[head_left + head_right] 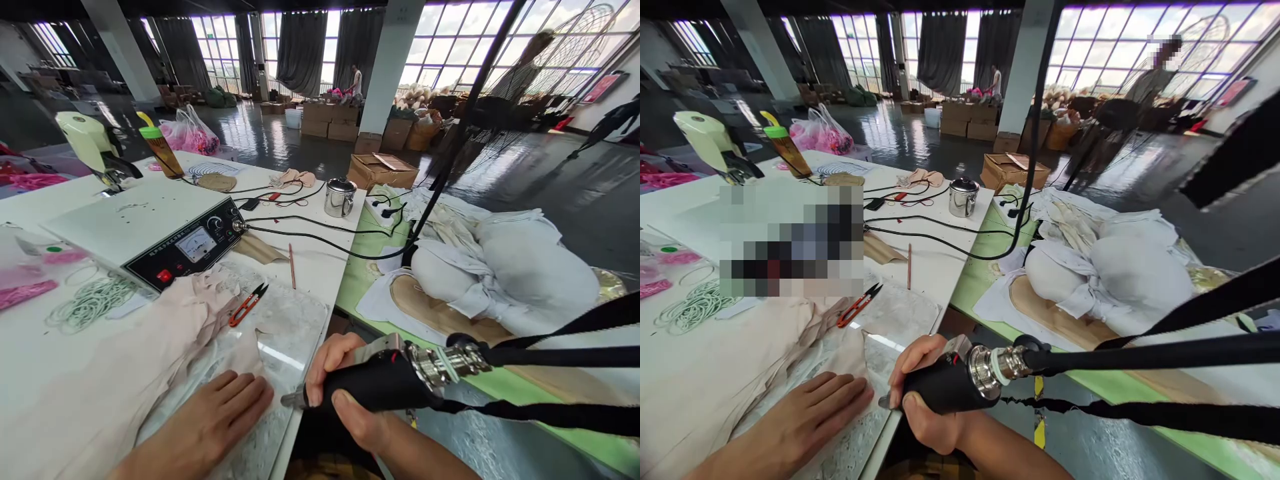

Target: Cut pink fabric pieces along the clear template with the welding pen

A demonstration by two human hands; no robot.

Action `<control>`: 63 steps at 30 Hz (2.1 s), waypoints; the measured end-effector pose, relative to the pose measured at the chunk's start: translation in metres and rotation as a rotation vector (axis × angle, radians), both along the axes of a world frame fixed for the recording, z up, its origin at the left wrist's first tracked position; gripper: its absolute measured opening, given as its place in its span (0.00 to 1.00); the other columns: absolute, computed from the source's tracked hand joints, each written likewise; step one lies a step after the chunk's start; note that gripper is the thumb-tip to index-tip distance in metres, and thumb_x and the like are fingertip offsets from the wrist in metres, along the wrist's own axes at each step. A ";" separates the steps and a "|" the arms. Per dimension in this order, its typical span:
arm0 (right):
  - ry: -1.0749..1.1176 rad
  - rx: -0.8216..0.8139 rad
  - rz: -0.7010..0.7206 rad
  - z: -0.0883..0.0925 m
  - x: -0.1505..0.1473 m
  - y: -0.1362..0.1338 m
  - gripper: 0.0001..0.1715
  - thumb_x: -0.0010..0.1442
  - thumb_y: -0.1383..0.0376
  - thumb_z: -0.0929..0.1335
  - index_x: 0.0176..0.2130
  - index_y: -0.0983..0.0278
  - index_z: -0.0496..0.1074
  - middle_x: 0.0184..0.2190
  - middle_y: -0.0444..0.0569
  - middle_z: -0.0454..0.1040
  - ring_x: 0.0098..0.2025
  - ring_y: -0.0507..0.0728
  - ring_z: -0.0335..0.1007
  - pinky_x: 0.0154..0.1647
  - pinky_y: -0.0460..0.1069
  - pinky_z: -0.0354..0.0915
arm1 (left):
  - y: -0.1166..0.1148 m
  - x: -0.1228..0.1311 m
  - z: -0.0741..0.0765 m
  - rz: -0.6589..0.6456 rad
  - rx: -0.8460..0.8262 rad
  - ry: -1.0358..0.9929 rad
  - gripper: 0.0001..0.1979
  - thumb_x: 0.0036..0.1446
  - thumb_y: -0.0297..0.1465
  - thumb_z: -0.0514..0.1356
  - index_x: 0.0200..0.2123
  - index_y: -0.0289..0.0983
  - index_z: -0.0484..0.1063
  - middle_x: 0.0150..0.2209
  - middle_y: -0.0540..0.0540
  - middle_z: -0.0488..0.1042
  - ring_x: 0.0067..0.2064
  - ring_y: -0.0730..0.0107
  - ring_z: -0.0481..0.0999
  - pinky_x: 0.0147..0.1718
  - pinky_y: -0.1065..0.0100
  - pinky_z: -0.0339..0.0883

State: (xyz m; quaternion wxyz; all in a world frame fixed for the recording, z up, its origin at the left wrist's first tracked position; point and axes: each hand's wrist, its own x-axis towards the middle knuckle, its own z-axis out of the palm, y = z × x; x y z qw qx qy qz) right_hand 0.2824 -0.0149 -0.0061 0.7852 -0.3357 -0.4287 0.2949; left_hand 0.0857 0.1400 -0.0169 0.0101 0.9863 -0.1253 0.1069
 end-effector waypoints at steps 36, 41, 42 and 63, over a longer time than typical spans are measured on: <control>-0.057 -0.059 -0.046 0.004 -0.002 0.003 0.09 0.64 0.55 0.68 0.44 0.53 0.66 0.32 0.45 0.70 0.26 0.54 0.66 0.26 0.51 0.65 | -0.013 0.005 0.010 0.036 0.061 -0.064 0.18 0.64 0.19 0.52 0.56 0.32 0.68 0.48 0.37 0.74 0.43 0.57 0.74 0.41 0.59 0.64; -0.062 -0.068 -0.048 -0.001 -0.003 0.008 0.11 0.63 0.55 0.69 0.43 0.54 0.65 0.31 0.45 0.70 0.26 0.54 0.66 0.25 0.51 0.66 | -0.013 0.002 0.003 0.064 0.041 -0.083 0.18 0.67 0.19 0.49 0.56 0.33 0.67 0.49 0.36 0.75 0.43 0.57 0.73 0.43 0.58 0.64; -0.065 -0.059 -0.047 -0.001 -0.003 0.009 0.11 0.63 0.55 0.69 0.43 0.54 0.65 0.31 0.45 0.70 0.25 0.54 0.66 0.24 0.51 0.65 | -0.012 0.001 0.000 0.070 0.042 -0.082 0.19 0.67 0.19 0.48 0.57 0.34 0.68 0.50 0.36 0.74 0.44 0.56 0.73 0.43 0.57 0.63; -0.175 -0.024 -0.094 0.014 0.000 0.017 0.08 0.63 0.57 0.67 0.43 0.53 0.64 0.30 0.42 0.69 0.22 0.52 0.67 0.25 0.49 0.68 | -0.013 -0.010 -0.006 0.141 0.048 -0.052 0.24 0.72 0.21 0.41 0.62 0.37 0.68 0.58 0.38 0.72 0.53 0.55 0.72 0.49 0.56 0.67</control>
